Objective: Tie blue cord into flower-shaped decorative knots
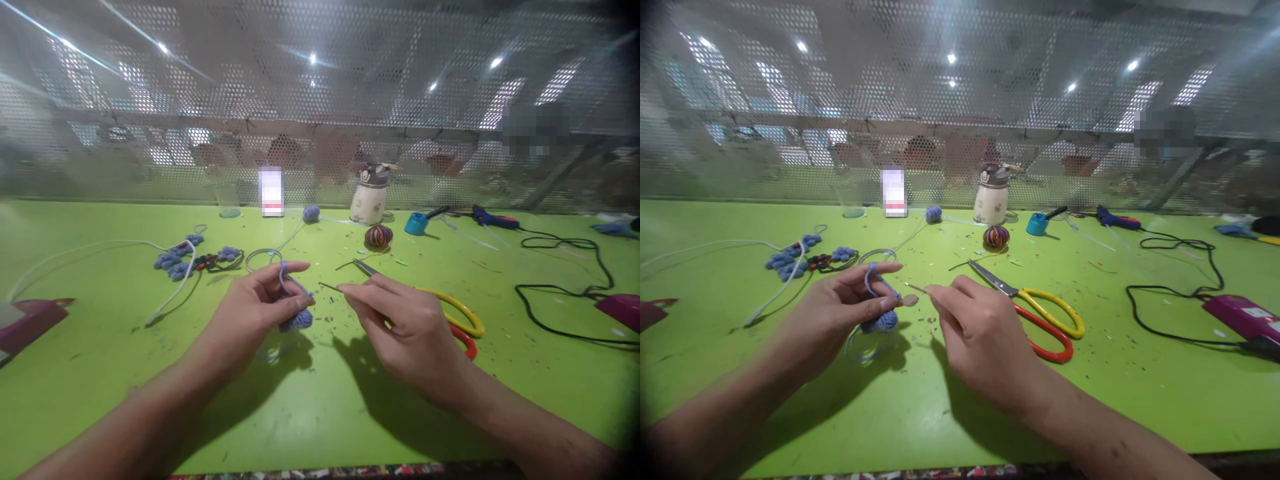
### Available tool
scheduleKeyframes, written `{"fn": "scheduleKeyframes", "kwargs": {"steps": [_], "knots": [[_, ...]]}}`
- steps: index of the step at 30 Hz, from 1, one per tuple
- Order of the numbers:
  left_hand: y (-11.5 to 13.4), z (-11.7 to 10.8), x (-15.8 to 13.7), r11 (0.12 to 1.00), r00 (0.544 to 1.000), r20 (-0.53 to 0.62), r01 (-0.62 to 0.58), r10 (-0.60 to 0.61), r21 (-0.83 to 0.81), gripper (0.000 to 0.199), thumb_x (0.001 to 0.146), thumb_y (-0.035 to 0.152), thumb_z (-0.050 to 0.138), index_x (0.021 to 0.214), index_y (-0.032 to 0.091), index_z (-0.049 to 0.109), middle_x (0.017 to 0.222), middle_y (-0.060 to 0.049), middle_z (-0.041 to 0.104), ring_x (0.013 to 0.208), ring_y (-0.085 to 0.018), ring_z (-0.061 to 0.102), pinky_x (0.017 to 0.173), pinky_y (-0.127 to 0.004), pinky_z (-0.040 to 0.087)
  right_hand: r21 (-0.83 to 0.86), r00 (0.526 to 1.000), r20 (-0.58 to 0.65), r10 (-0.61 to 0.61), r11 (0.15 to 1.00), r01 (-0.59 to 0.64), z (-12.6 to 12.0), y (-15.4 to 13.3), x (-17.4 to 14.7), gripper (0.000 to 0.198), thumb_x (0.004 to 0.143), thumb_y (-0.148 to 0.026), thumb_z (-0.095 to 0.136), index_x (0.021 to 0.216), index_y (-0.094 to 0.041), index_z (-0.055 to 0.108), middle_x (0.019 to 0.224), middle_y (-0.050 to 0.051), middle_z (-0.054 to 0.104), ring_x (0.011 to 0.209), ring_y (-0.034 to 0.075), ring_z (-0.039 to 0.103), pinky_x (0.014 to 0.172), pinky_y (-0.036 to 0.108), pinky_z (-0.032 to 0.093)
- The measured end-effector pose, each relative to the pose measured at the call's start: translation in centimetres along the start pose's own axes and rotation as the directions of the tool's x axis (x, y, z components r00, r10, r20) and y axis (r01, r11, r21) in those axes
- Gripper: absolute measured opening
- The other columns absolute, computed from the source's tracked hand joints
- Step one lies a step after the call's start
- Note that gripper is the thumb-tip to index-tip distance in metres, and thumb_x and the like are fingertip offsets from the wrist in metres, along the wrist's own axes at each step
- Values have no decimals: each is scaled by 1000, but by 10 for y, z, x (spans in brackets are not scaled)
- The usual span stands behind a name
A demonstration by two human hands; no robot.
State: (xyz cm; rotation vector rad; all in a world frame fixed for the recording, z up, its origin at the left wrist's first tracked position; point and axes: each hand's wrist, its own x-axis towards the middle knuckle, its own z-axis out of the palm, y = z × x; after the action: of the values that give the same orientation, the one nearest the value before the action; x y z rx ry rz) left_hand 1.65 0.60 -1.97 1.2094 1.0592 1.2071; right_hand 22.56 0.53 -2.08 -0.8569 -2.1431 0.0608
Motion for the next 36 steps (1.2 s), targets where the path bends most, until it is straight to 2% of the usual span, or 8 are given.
{"fn": "scheduleKeyframes", "kwargs": {"steps": [3,6,10,23,36], "knots": [[-2,-1,1,1000,1000,-14,24,-24,-4,25,70,25,83,93,19,74,72,1,68,67,-12,63,64,-25,44,29,1000,5,24,999,-24,-1,-2,1,23,91,-8,51,103,-13,71,70,4,60,61,14,51,57,27,39],[-2,-2,2,998,998,-20,59,-59,-10,24,68,28,84,88,19,75,73,-1,71,67,-13,62,65,-26,43,64,996,82,31,997,-36,-1,-4,0,23,92,-9,51,102,-14,72,71,4,61,62,14,53,57,27,39],[-1,-2,2,997,997,-15,81,-81,-21,20,67,29,85,83,19,77,75,-3,73,70,-14,63,69,-27,44,64,996,86,31,997,-36,0,-3,-2,23,92,-9,52,102,-14,72,71,5,62,63,15,53,58,28,39],[-1,-2,1,998,997,24,68,-68,17,14,71,30,82,80,20,78,76,-2,72,70,-13,59,68,-26,42,71,996,85,34,997,-40,1,-3,0,24,93,-9,51,104,-12,72,71,6,61,63,15,53,58,28,39],[-3,-4,3,998,998,47,48,-49,38,17,71,30,82,83,19,77,75,-2,72,68,-12,60,65,-25,43,62,996,82,27,998,-32,2,-3,-1,25,92,-8,52,104,-10,73,71,6,61,63,15,52,58,28,38]]}}
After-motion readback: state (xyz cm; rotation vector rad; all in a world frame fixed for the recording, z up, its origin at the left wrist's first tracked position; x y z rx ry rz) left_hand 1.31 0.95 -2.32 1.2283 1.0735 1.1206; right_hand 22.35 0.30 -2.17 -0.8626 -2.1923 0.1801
